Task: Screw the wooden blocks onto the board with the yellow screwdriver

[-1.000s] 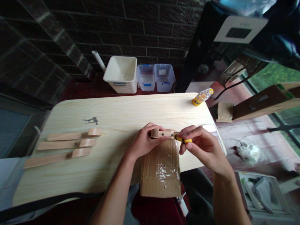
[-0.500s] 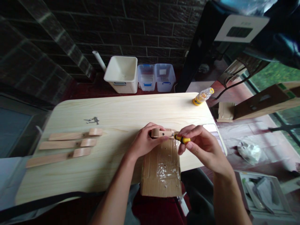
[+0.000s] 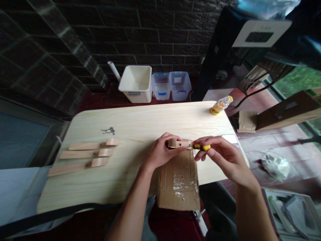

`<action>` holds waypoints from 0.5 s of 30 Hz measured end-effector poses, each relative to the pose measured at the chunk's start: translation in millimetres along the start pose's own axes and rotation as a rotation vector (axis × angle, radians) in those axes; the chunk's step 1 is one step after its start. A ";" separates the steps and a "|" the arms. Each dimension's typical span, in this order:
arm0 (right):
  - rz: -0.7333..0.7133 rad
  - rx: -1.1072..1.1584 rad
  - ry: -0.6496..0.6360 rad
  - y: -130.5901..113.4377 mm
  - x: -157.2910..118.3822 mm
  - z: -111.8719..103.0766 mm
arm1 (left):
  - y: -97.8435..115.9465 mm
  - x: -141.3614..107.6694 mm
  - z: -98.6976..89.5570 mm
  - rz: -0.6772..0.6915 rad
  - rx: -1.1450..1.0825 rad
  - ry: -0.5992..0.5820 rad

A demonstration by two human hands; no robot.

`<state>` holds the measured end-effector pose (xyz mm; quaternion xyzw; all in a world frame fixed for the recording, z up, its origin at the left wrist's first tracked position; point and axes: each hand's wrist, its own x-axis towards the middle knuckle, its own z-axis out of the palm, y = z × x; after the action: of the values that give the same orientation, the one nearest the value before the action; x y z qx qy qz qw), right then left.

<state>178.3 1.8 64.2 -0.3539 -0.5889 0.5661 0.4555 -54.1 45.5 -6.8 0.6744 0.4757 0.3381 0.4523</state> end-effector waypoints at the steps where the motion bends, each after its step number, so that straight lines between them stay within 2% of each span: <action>1: -0.004 -0.014 0.012 -0.1 0.2 -0.3 | 0.1 -0.1 0.0 0.003 0.006 0.001; 10: 0.014 -0.069 -0.035 -7.9 -5.5 -2.2 | -5.6 -4.3 8.7 0.013 0.006 0.043; 15: 0.002 -0.264 -0.061 -19.1 -15.4 7.5 | -9.2 -9.7 13.6 0.003 0.003 0.079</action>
<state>178.3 -17.3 81.4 -0.3939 -0.6716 0.4946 0.3864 -48.2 33.6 -20.6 0.6618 0.4927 0.3644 0.4319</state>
